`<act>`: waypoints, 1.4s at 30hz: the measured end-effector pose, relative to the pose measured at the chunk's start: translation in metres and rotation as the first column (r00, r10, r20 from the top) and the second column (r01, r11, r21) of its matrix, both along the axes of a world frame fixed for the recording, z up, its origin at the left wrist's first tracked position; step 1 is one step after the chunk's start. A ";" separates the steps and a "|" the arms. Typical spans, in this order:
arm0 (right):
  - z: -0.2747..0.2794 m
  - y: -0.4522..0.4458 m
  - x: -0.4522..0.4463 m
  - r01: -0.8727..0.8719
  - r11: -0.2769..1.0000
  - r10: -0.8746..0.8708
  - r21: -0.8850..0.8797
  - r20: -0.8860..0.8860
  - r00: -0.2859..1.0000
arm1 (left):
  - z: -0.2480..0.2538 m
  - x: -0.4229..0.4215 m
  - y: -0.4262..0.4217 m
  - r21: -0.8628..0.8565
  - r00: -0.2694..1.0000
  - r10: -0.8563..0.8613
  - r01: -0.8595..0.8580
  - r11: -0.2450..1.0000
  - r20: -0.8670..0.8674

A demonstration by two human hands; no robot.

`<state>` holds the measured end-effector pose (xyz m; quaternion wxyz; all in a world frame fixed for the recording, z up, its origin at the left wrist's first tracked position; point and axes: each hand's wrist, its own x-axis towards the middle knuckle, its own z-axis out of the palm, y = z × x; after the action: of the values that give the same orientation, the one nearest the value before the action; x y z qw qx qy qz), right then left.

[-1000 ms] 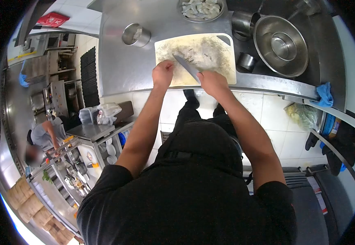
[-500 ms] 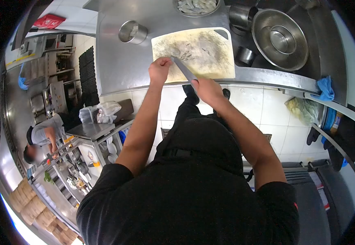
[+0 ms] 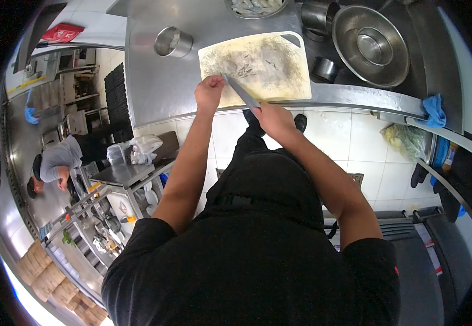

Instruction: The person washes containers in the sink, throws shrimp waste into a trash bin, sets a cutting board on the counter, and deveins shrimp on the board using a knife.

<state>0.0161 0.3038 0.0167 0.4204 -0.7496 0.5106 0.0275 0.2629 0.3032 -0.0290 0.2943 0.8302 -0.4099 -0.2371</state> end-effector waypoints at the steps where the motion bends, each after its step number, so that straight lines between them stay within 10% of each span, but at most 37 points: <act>1: 0.002 0.002 -0.001 -0.010 1.000 0.010 0.021 -0.019 1.000 | 0.001 0.000 0.000 -0.003 1.000 0.004 -0.004 1.000 -0.002; 22: 0.017 0.005 -0.013 -0.055 0.998 0.056 0.016 -0.058 0.997 | 0.031 -0.003 -0.010 0.243 0.978 -0.154 0.117 0.963 0.142; 42: -0.010 -0.007 -0.028 0.018 0.997 -0.025 -0.069 -0.091 0.996 | 0.009 0.001 -0.011 0.114 0.989 -0.126 0.117 0.987 0.075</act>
<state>-0.0116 0.2971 0.0070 0.3708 -0.7559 0.5381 0.0399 0.2641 0.2918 -0.0198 0.2164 0.8276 -0.4577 -0.2425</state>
